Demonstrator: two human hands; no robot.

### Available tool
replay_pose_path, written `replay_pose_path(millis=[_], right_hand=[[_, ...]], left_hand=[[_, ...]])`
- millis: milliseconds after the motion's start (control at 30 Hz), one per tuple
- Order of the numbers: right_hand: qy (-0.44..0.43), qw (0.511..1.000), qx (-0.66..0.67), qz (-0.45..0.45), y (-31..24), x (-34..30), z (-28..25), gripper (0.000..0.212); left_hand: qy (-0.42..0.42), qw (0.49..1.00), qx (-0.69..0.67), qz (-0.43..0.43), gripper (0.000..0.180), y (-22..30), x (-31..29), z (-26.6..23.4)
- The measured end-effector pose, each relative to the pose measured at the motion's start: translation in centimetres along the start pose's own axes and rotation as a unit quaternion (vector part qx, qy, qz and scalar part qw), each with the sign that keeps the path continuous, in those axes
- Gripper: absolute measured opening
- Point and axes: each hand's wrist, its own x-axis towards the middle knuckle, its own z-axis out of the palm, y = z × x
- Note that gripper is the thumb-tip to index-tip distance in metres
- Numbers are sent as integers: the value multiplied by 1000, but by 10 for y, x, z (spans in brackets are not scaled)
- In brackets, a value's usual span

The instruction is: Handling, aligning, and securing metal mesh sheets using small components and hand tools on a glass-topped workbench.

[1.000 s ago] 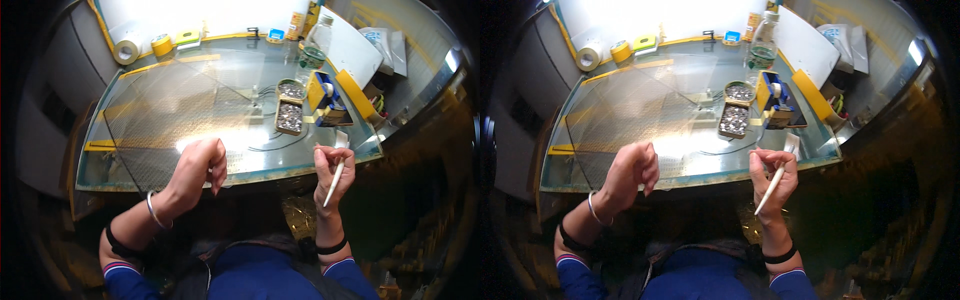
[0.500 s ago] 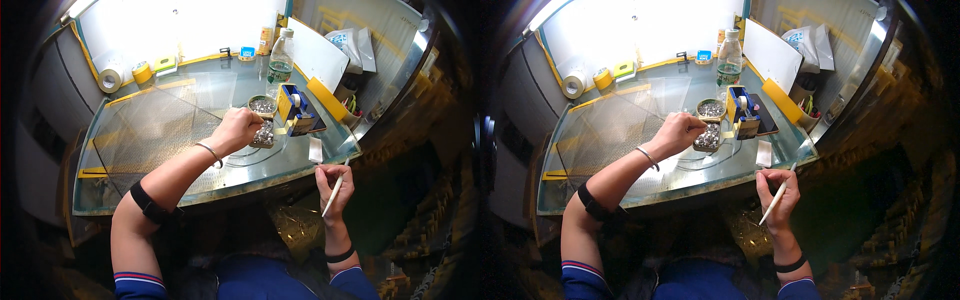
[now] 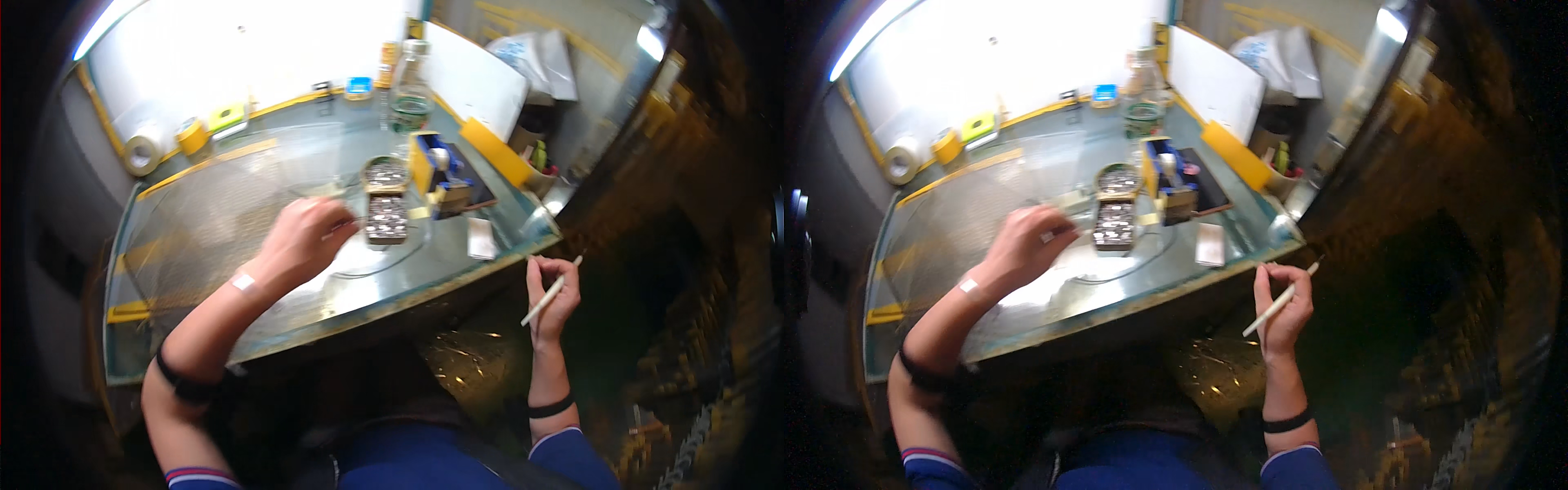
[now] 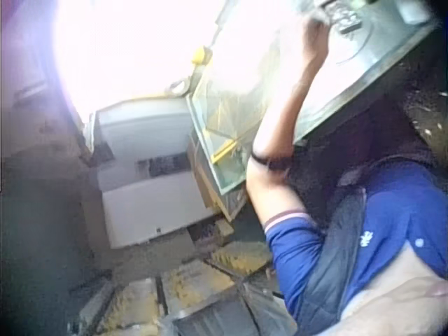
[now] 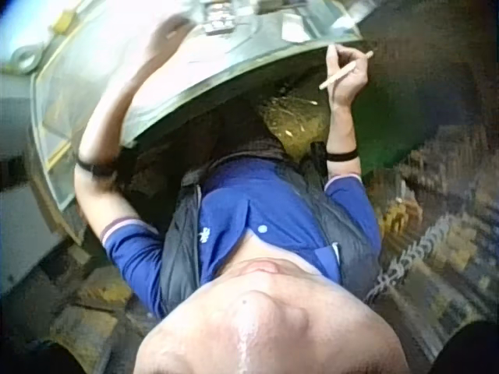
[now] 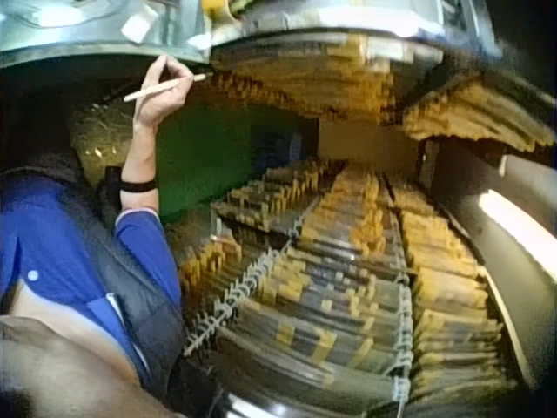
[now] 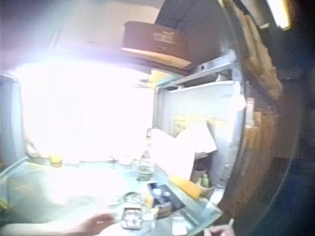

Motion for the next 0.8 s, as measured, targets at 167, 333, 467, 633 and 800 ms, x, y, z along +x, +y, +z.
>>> replay_pose_path(millis=[167, 333, 467, 633, 800], right_hand=[[60, 991, -120, -22, 49, 13, -28, 17], [49, 988, -149, -6, 53, 8, -20, 13], [5, 973, -210, -91, 47, 0, -3, 5], [-43, 997, -34, -55, -4, -11, -4, 26], [-297, 934, 103, -171, -56, -35, 55, 52]], left_hand=[[-35, 999, 21, -20, 24, 41, -86, -33], [-42, 995, 81, -49, 53, 50, -144, -15], [-26, 985, 128, -116, 57, 46, -164, -7], [53, 992, 81, -82, 49, 45, -155, 10], [49, 994, 74, -58, 53, 56, -152, 31]])
